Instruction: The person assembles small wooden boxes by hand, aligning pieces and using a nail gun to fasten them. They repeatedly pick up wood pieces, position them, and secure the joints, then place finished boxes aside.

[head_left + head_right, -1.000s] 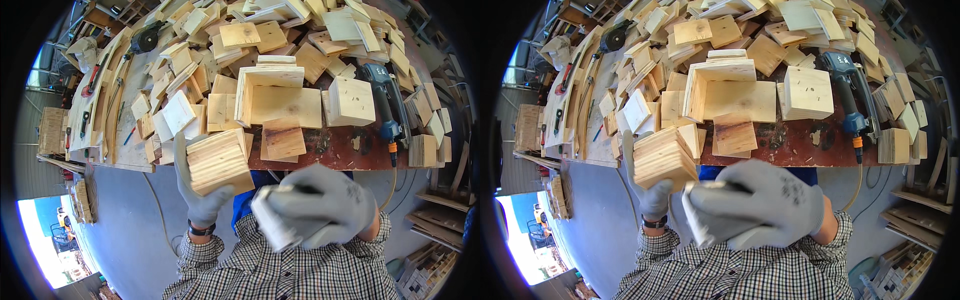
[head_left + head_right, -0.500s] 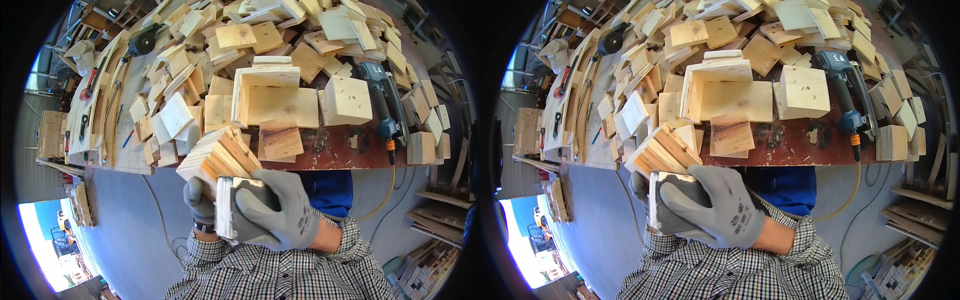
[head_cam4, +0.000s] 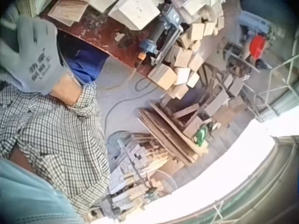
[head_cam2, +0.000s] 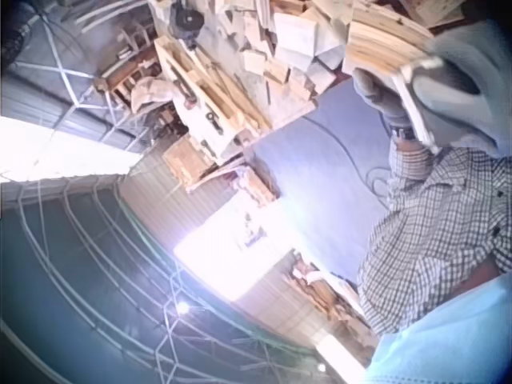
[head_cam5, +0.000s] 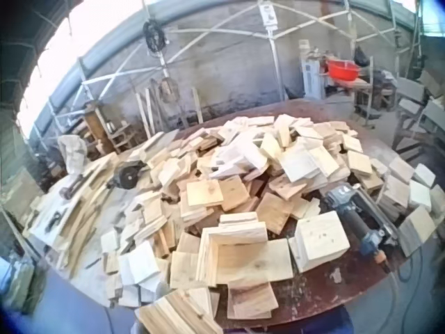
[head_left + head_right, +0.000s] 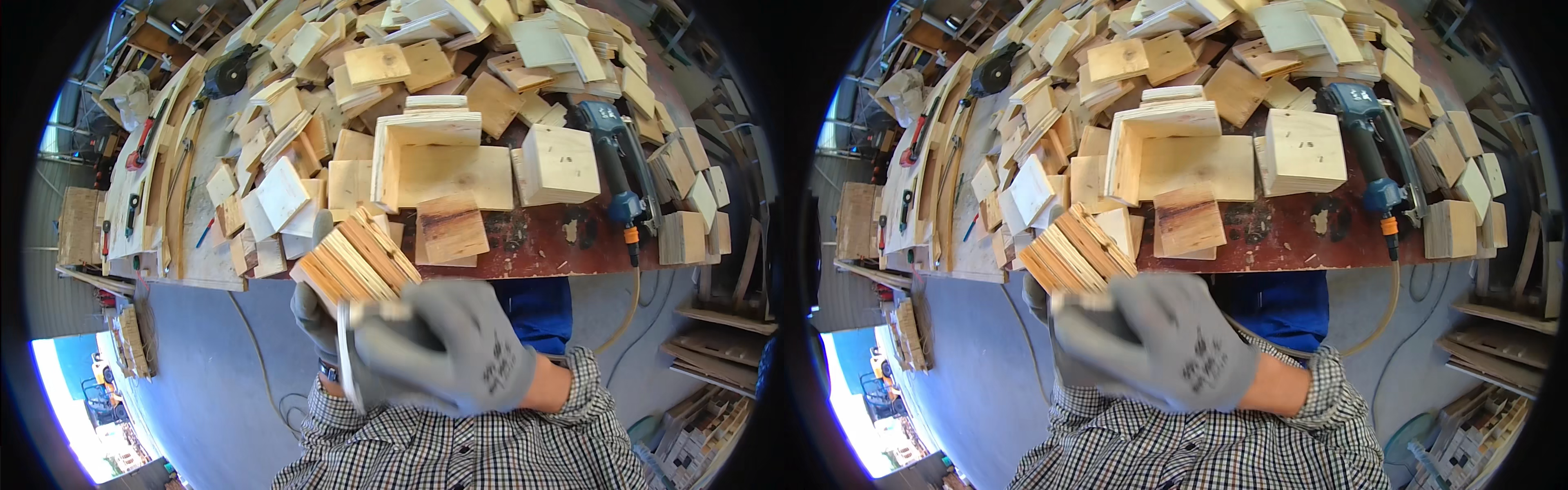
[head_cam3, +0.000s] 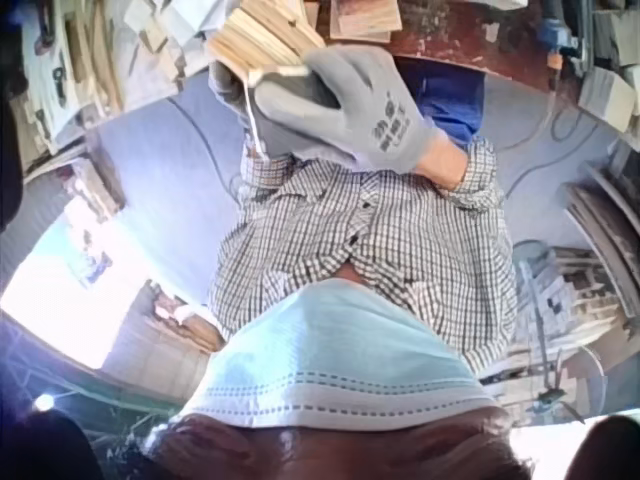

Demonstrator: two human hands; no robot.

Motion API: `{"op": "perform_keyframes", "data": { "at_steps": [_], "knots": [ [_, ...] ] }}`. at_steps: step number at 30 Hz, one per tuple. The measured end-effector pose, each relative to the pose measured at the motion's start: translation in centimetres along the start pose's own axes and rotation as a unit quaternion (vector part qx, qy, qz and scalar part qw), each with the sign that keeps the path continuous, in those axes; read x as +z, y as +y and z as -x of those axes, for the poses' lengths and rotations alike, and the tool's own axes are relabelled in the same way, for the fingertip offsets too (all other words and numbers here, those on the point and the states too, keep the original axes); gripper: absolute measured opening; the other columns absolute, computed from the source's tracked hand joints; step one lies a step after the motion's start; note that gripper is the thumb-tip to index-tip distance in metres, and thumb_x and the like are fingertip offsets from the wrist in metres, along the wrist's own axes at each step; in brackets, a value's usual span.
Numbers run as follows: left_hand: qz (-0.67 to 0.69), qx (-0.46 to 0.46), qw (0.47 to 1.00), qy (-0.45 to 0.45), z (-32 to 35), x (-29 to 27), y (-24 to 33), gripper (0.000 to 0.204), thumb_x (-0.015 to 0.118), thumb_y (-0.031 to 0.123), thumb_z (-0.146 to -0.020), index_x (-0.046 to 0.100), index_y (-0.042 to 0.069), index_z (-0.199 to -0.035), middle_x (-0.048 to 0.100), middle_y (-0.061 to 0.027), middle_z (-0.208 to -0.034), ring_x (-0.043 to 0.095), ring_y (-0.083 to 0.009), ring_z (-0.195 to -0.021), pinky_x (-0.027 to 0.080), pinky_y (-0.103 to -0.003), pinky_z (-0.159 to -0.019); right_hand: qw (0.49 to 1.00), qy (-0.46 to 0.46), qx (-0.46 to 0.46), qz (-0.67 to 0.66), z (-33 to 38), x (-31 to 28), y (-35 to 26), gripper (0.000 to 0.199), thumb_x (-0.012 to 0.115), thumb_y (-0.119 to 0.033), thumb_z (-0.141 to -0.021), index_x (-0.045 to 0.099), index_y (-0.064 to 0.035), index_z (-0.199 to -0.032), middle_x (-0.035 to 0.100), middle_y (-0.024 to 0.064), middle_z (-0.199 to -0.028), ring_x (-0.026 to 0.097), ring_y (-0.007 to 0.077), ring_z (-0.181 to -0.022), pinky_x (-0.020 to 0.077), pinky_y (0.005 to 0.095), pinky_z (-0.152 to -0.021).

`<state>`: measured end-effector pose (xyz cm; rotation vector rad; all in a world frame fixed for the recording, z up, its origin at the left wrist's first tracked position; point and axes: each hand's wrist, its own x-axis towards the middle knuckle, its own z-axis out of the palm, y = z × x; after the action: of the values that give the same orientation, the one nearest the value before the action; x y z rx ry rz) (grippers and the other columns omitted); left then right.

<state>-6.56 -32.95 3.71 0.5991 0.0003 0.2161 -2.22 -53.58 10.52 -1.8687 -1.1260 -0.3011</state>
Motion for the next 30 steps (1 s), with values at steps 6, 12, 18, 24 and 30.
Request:
{"op": "perform_keyframes", "data": {
  "at_steps": [6, 12, 18, 24, 30],
  "knots": [
    [0.061, 0.016, 0.997, 0.046, 0.2, -3.5, 0.5, 0.093, 0.057, 0.064, -0.101, 0.025, 0.006, -0.166, 0.047, -0.0233, -0.158, 0.060, -0.0418, -0.134, 0.056, -0.062, -0.106, 0.989, -0.001, 0.034, -0.143, 2.9, -1.9, 1.9, 0.066, 0.062, -0.061, -0.096, 0.067, -0.0105, -0.138, 0.059, 0.0253, -0.131, 0.063, 0.0374, -0.112, 0.0525, 0.0458, -0.095],
    [0.039, -0.002, 0.998, 0.048, 0.5, -2.9, 0.1, 0.093, 0.052, 0.069, -0.101, 0.022, 0.011, -0.168, 0.040, -0.0191, -0.165, 0.052, -0.0382, -0.143, 0.054, -0.059, -0.111, 0.987, 0.056, 0.053, -0.142, 3.1, -2.7, 3.3, 0.089, 0.066, -0.066, -0.094, 0.056, 0.0080, -0.143, 0.055, 0.0335, -0.139, 0.058, 0.0449, -0.122, 0.0492, 0.0530, -0.104],
    [0.111, -0.027, 0.993, 0.027, 0.0, -2.2, -0.2, 0.099, 0.052, 0.077, -0.096, 0.021, 0.018, -0.169, 0.033, -0.0164, -0.170, 0.045, -0.0405, -0.149, 0.053, -0.061, -0.112, 0.989, 0.045, 0.042, -0.135, 3.4, -2.3, 3.6, 0.086, 0.070, -0.062, -0.093, 0.056, 0.0062, -0.144, 0.056, 0.0325, -0.138, 0.058, 0.0426, -0.121, 0.0492, 0.0511, -0.103],
    [0.110, -0.021, 0.994, 0.019, 0.3, -1.8, 0.1, 0.095, 0.055, 0.071, -0.099, 0.019, 0.017, -0.169, 0.038, -0.0191, -0.167, 0.049, -0.0407, -0.146, 0.056, -0.059, -0.108, 0.986, 0.054, 0.031, -0.156, 3.8, -1.2, 4.0, 0.084, 0.069, -0.059, -0.094, 0.055, 0.0061, -0.146, 0.054, 0.0317, -0.140, 0.058, 0.0425, -0.121, 0.0491, 0.0513, -0.103],
    [0.085, -0.023, 0.996, 0.021, 0.3, 3.5, -1.8, 0.074, 0.055, 0.056, -0.107, 0.033, 0.008, -0.159, 0.051, -0.0161, -0.156, 0.054, -0.0307, -0.141, 0.049, -0.053, -0.116, 0.979, 0.106, 0.050, -0.167, 3.4, 0.8, 4.4, 0.084, 0.068, -0.042, -0.100, 0.036, 0.0086, -0.159, 0.049, 0.0303, -0.147, 0.051, 0.0422, -0.130, 0.0420, 0.0496, -0.111]
  ]
}}
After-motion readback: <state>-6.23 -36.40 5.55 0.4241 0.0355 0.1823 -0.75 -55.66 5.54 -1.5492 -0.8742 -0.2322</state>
